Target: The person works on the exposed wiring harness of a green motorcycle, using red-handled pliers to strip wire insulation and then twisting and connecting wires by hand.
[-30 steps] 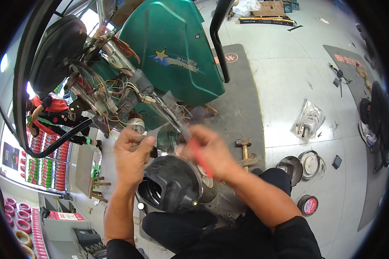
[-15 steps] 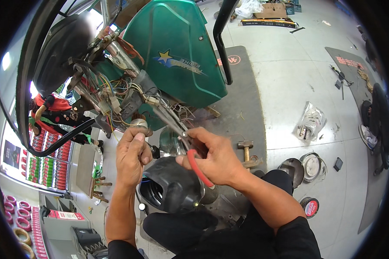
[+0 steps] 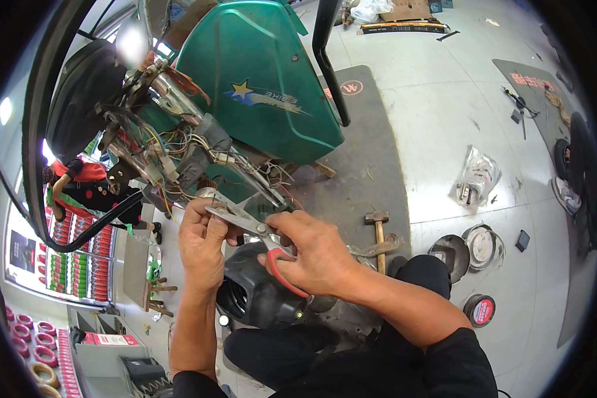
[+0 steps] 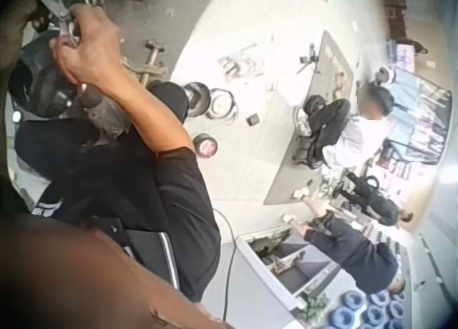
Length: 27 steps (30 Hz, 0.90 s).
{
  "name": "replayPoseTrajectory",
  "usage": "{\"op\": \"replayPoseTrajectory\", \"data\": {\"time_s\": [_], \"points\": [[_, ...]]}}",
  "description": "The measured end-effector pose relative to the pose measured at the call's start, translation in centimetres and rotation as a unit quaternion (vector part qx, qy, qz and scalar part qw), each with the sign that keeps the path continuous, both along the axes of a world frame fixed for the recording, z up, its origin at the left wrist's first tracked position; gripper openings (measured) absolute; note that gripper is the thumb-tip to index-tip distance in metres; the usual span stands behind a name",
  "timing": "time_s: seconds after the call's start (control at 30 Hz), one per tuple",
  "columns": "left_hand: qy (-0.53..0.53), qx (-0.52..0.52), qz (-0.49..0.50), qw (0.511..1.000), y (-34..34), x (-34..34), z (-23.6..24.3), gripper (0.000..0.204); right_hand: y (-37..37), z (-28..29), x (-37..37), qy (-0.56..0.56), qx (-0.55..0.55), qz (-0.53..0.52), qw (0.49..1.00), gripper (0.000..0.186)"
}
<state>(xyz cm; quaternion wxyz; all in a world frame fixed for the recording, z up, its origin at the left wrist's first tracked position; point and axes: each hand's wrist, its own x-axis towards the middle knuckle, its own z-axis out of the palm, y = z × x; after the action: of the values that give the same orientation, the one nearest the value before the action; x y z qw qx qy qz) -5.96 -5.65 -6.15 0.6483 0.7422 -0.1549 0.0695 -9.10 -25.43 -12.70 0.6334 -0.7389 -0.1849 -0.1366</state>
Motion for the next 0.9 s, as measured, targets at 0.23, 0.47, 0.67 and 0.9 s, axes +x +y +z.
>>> {"op": "replayPoseTrajectory", "data": {"time_s": [0.23, 0.47, 0.67, 0.9], "points": [[0.041, -0.023, -0.017, 0.999, 0.2, -0.5, -0.3, 0.022, -0.1, 0.3, -0.2, 0.012, -0.008, -0.001, 1.0, 0.055], [0.051, -0.043, -0.019, 0.998, -0.3, -0.4, -0.8, 0.023, -0.2, 0.1, -0.1, -0.007, -0.01, -0.01, 1.0, 0.053], [0.071, -0.037, -0.031, 0.996, -0.5, -0.6, -0.4, 0.022, -0.1, 0.0, 0.0, -0.02, -0.015, -0.022, 0.999, 0.051], [0.069, -0.044, -0.039, 0.996, 0.2, -0.7, -0.7, 0.02, -0.3, 0.2, 0.1, 0.0, 0.014, 0.002, 1.0, 0.051]]}}
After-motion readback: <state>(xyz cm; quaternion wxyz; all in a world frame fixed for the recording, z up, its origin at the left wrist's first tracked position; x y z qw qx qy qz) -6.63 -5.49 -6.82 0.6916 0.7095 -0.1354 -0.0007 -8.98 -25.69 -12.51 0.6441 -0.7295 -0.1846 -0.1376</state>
